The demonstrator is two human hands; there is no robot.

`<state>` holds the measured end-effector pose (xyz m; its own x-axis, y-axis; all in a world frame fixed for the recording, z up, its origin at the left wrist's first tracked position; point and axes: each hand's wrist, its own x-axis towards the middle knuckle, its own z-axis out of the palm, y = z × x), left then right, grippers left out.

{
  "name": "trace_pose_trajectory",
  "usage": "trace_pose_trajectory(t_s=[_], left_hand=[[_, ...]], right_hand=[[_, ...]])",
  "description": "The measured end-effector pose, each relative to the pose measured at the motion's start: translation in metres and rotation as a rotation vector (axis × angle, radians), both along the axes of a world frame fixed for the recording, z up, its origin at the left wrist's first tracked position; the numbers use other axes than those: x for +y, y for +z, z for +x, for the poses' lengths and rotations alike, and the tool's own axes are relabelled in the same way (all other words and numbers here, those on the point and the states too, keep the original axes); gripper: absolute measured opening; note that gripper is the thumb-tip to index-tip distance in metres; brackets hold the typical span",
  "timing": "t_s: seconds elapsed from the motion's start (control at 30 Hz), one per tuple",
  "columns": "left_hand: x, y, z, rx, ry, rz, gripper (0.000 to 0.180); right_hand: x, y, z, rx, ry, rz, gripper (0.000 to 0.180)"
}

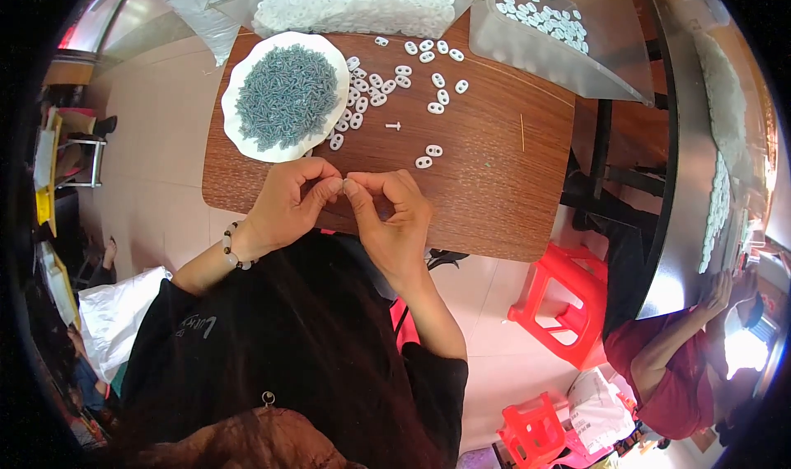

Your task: Manual assembly of small white plastic components by inserting tiny grey metal pins into them.

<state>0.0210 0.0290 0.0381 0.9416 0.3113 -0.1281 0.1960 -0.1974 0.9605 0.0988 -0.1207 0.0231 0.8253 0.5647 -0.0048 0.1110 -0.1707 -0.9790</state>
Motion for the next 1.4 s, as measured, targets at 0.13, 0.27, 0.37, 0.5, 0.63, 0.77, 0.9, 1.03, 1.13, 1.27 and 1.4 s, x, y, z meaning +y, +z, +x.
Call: trace_pose_trajectory(t_s=[0.13, 0.27, 0.37, 0.5, 0.63, 0.77, 0.9, 1.03, 1.13, 1.27, 1.4], left_hand=[[0.003, 0.000, 0.001, 0.011, -0.016, -0.051, 0.018], [0.007, 0.000, -0.001, 0.091, -0.027, -0.129, 0.027], [0.005, -0.001, 0.001, -0.026, -0.002, -0.218, 0.032], [0.006, 0.005, 0.002, 0.029, -0.004, -0.248, 0.033], [0.005, -0.004, 0.001, 0.045, 0.001, -0.217, 0.026], [0.003, -0.007, 0.001, 0.057, 0.034, -0.199, 0.018], [0.003, -0.001, 0.004, 0.012, 0.017, -0.049, 0.014], [0.002, 0.001, 0.004, -0.051, 0.008, 0.029, 0.009], [0.000, 0.001, 0.005, -0.064, 0.005, 0.042, 0.008], [0.000, -0.003, 0.004, -0.060, 0.002, 0.099, 0.006], [0.001, -0.004, 0.004, -0.031, -0.013, 0.018, 0.009]], right_hand=[[0.000, -0.003, 0.000, 0.159, -0.033, 0.107, 0.012], [0.001, 0.001, 0.001, 0.219, -0.060, 0.112, 0.012], [0.001, 0.000, 0.001, 0.182, -0.063, 0.091, 0.012], [0.001, 0.000, 0.002, 0.210, -0.086, 0.101, 0.012], [0.002, 0.000, 0.002, 0.229, -0.070, 0.124, 0.013], [0.001, -0.003, 0.001, 0.144, -0.054, 0.072, 0.013], [0.000, -0.008, 0.000, 0.163, -0.068, 0.127, 0.011], [-0.002, -0.005, 0.002, 0.067, -0.027, 0.075, 0.009], [-0.001, 0.001, 0.001, 0.008, -0.039, 0.028, 0.008], [-0.001, -0.001, 0.000, 0.048, -0.059, 0.054, 0.009], [-0.001, -0.003, 0.000, 0.075, -0.054, 0.031, 0.010]])
